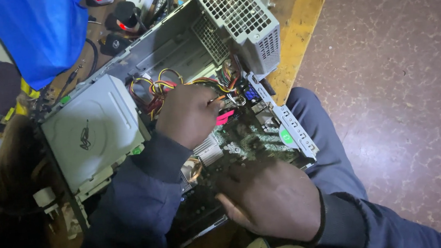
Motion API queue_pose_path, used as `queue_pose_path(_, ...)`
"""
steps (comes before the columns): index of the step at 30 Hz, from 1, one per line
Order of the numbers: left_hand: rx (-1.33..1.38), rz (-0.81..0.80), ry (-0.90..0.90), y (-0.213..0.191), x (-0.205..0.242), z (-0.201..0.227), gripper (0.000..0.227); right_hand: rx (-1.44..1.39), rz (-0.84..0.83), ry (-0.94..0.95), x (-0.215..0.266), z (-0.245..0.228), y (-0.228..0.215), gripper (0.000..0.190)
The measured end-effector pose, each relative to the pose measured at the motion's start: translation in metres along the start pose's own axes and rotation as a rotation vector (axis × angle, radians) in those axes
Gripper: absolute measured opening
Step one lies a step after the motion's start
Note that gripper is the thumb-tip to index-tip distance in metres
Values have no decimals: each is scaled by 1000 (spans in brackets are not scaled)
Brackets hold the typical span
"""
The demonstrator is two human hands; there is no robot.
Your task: The person works on an open desktop computer case resting on their lap, connecting and disconnecting internal power cables to the motherboard and power supply unit. They also handle the optical drive and power supply unit, moving them within the case.
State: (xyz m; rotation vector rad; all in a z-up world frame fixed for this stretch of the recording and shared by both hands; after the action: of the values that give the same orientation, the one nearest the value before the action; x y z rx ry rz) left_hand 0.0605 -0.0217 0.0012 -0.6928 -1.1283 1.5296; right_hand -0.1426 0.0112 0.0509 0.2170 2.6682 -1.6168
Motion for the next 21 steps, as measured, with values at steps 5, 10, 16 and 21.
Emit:
queue_pose_path(5, 35, -22, -44, -1, 1, 4, 56, 5, -11, 9, 0, 2, 4, 37)
queue_pose_path(10, -42, -24, 27, 14, -5, 0, 58, 16, -1, 14, 0, 1, 2, 36)
queue_pose_path(16, -307, -80, -11, 24, -16, -2, 39, 11, -43, 33, 0, 0, 5, 40)
queue_pose_path(21, -280, -195, -77, 19, -23, -7, 38, 44, 8, 52, 0, -1, 3, 38)
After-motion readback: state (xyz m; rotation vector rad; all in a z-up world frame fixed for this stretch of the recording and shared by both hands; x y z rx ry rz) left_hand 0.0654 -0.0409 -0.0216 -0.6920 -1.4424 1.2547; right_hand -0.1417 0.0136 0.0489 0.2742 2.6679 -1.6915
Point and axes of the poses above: each hand's wrist, its own x-axis away from the middle knuckle, its own y-axis out of the palm, z = x × y, the point moved 5 cm from there along -x, towards the middle knuckle, and after that the axes turned 2 degrees about -z, right-handed, at the moved point
